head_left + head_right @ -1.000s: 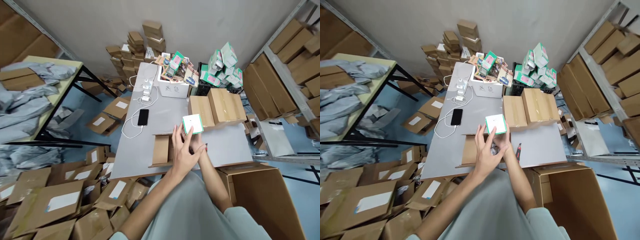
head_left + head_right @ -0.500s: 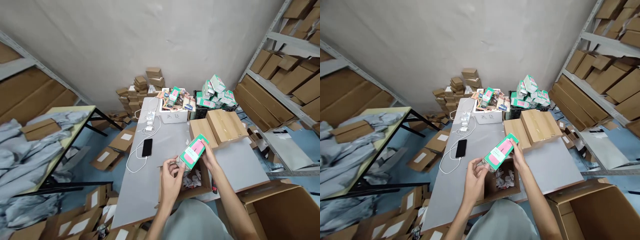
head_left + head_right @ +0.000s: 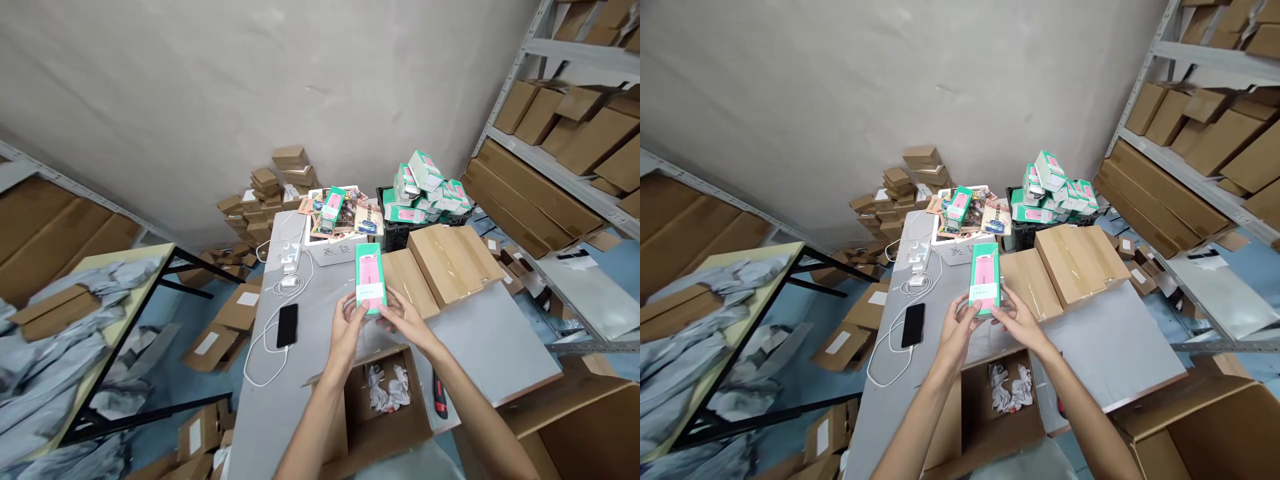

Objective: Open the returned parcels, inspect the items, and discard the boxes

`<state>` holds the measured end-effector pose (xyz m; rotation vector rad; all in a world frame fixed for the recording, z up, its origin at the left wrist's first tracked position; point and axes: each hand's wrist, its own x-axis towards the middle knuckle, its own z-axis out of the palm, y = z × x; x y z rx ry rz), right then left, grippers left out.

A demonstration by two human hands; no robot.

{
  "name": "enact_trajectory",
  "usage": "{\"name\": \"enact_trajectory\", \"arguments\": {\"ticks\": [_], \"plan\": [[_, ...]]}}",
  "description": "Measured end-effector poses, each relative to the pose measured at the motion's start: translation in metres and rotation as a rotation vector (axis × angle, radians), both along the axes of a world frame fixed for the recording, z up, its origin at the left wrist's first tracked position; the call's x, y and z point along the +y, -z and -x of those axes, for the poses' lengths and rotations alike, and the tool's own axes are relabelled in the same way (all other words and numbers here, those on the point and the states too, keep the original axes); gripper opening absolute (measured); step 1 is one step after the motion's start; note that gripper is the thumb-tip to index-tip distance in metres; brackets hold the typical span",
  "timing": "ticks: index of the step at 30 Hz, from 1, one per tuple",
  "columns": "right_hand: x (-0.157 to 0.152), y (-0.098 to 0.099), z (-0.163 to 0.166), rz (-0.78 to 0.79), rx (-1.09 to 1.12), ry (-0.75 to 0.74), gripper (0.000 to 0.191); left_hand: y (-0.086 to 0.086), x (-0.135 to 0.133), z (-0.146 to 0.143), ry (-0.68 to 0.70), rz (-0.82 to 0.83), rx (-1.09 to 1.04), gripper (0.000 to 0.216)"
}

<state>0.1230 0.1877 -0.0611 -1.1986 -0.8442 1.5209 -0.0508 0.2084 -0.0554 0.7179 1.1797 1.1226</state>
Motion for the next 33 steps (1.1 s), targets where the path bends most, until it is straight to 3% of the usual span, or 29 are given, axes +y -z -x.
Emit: {"name": "enact_trajectory", "arguments": {"ticks": [3,8,11,14,17,19,22,24,27,30,33], "plan": [[0.032,0.01,-0.006,0.034,0.121,0.004,0.091,0.017,0.045,-0.01,0.026,-0.04,0.07,0.08],[0.11,0.016,-0.011,0.027,0.349,0.171,0.074,0.03,0.124,-0.029,0.113,-0.057,0.164,0.077],[0.164,0.013,-0.013,-0.003,0.369,0.22,0.069,0.022,0.178,-0.041,0.12,-0.104,0.198,0.069],[0.218,0.006,-0.018,0.09,0.411,0.315,0.068,0.007,0.224,-0.052,0.12,-0.147,0.266,0.058],[0.249,0.005,-0.026,0.24,0.405,0.43,0.068,-0.004,0.238,-0.058,0.11,-0.17,0.366,0.046],[0.244,0.012,-0.032,0.289,0.365,0.462,0.064,-0.003,0.221,-0.054,0.133,-0.183,0.419,0.041],[0.19,0.029,-0.046,0.319,0.32,0.432,0.043,0.006,0.16,-0.024,0.183,-0.197,0.48,0.043],[0.127,0.041,-0.061,0.25,0.277,0.322,0.034,0.016,0.108,0.019,0.188,-0.187,0.546,0.055],[0.014,0.061,-0.089,0.203,0.182,0.172,0.049,0.031,0.032,0.107,0.09,-0.166,0.887,0.066],[-0.086,0.088,-0.118,0.392,0.127,0.204,0.059,0.044,-0.038,0.185,-0.068,0.015,1.068,0.075],[-0.146,0.118,-0.133,0.616,0.115,0.253,0.068,0.057,-0.103,0.216,-0.162,0.29,1.035,0.083]]}}
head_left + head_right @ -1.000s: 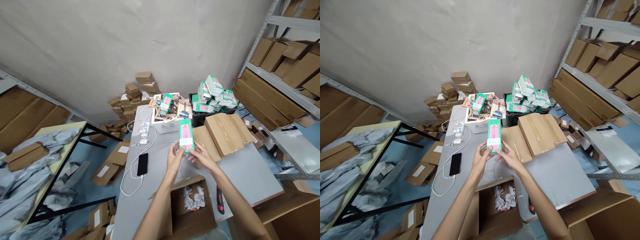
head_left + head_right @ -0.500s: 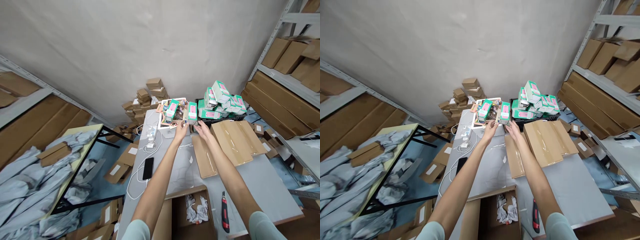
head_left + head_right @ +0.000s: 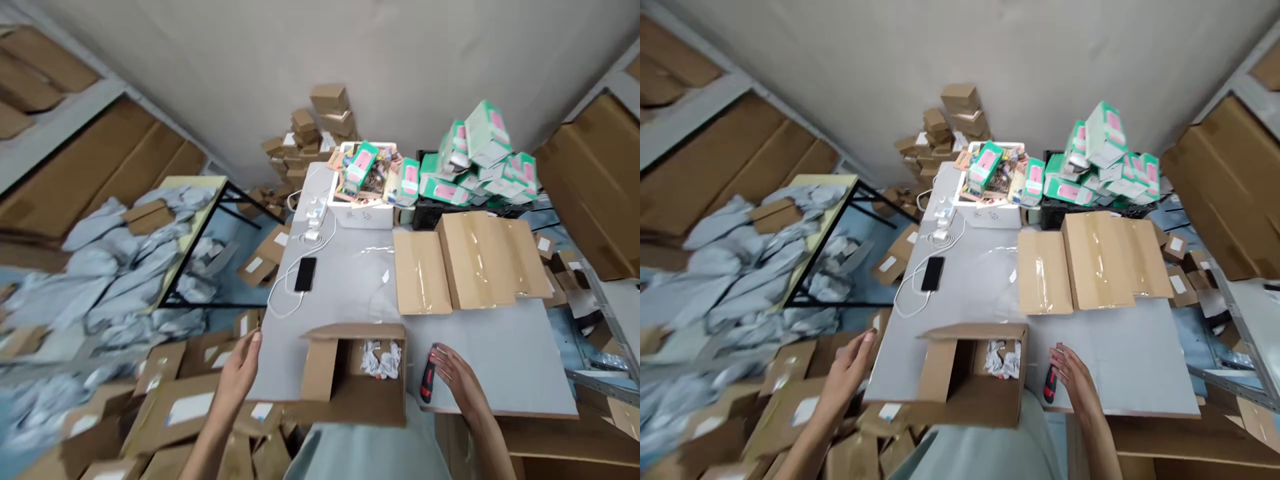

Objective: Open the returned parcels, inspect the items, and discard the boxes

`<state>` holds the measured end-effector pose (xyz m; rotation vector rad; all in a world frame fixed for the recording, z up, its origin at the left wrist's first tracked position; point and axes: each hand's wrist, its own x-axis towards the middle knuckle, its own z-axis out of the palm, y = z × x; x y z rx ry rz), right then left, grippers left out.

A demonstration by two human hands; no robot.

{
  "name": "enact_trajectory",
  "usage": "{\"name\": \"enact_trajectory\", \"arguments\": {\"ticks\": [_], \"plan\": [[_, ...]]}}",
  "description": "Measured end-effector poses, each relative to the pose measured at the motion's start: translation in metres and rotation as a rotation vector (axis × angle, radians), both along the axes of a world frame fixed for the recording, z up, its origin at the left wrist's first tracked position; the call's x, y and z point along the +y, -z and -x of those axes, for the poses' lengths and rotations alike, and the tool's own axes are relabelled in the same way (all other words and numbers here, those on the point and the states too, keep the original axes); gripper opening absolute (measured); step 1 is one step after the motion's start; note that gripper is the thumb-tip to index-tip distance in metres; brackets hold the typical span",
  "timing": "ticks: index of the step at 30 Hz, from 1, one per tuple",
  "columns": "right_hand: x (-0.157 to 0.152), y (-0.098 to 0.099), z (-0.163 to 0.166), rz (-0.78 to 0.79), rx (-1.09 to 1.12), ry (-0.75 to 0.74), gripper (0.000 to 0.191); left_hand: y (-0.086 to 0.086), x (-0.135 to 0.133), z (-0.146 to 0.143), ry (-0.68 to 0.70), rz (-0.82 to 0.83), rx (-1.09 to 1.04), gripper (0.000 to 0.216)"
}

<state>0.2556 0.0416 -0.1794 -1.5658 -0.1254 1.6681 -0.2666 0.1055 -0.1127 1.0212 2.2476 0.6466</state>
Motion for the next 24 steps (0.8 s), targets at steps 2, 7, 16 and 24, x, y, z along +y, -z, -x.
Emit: {"name": "enact_trajectory", "arguments": {"ticks": [2,7,16,24], "plan": [[-0.015,0.017,0.004,0.1,0.036,-0.044,0.065,0.009,-0.036,-0.009,-0.067,0.135,-0.074,0.088],[-0.004,0.033,0.036,0.191,0.196,-0.301,0.059,0.03,-0.095,-0.067,-0.035,0.266,-0.3,0.097],[-0.015,0.013,0.039,0.041,0.08,-0.475,0.049,0.019,-0.171,-0.117,-0.178,0.061,-0.382,0.087],[-0.081,-0.024,0.051,-0.104,-0.08,-0.478,0.042,-0.012,-0.246,-0.112,-0.159,-0.14,-0.365,0.08]]}}
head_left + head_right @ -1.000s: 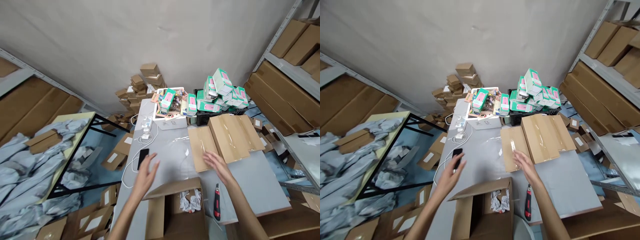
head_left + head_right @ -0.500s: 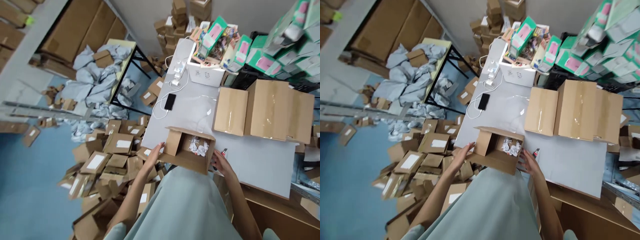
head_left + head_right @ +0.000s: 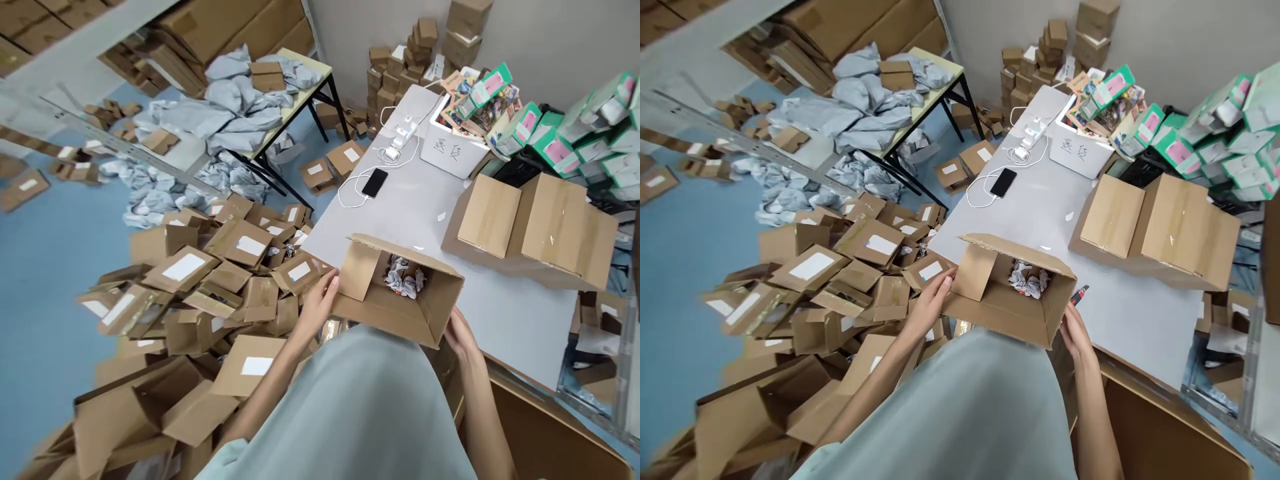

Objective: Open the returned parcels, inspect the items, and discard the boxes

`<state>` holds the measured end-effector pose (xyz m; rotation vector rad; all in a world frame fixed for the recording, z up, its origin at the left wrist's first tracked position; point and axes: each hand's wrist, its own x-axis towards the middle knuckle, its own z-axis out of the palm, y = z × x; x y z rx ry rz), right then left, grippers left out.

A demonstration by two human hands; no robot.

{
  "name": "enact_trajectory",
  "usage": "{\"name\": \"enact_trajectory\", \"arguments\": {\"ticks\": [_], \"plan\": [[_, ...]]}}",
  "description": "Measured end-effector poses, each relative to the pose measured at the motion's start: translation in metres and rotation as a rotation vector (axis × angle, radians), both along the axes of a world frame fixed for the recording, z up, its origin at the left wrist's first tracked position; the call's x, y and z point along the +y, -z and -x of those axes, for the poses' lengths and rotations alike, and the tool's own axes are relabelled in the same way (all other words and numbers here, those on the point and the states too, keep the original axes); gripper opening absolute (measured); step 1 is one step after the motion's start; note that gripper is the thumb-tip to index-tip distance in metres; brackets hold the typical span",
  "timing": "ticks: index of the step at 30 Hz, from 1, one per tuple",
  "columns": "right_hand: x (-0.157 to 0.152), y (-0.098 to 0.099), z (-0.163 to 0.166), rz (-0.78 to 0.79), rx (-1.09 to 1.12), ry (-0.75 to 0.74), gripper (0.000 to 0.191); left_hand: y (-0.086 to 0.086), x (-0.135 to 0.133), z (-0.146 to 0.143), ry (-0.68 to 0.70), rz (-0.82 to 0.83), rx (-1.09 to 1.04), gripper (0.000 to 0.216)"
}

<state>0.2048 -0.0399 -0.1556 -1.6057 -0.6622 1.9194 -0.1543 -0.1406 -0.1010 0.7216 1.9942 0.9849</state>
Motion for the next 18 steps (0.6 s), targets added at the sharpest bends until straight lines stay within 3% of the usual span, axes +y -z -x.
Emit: {"name": "enact_trajectory", "arguments": {"ticks": [4,9,15,18], "plan": [[-0.025,-0.023,0.024,-0.09,-0.024,-0.055,0.047,-0.007,-0.046,0.021,-0.021,-0.117,-0.035,0.076],[-0.05,-0.039,0.071,-0.102,-0.128,-0.226,0.049,-0.012,-0.123,0.045,-0.183,-0.268,-0.081,0.067],[-0.067,-0.045,0.172,-0.205,-0.194,-0.601,0.03,-0.005,-0.241,0.074,-0.482,-0.315,-0.041,0.053],[-0.08,-0.043,0.229,-0.254,-0.162,-0.821,0.034,0.0,-0.302,0.079,-0.647,-0.285,-0.036,0.054]]}}
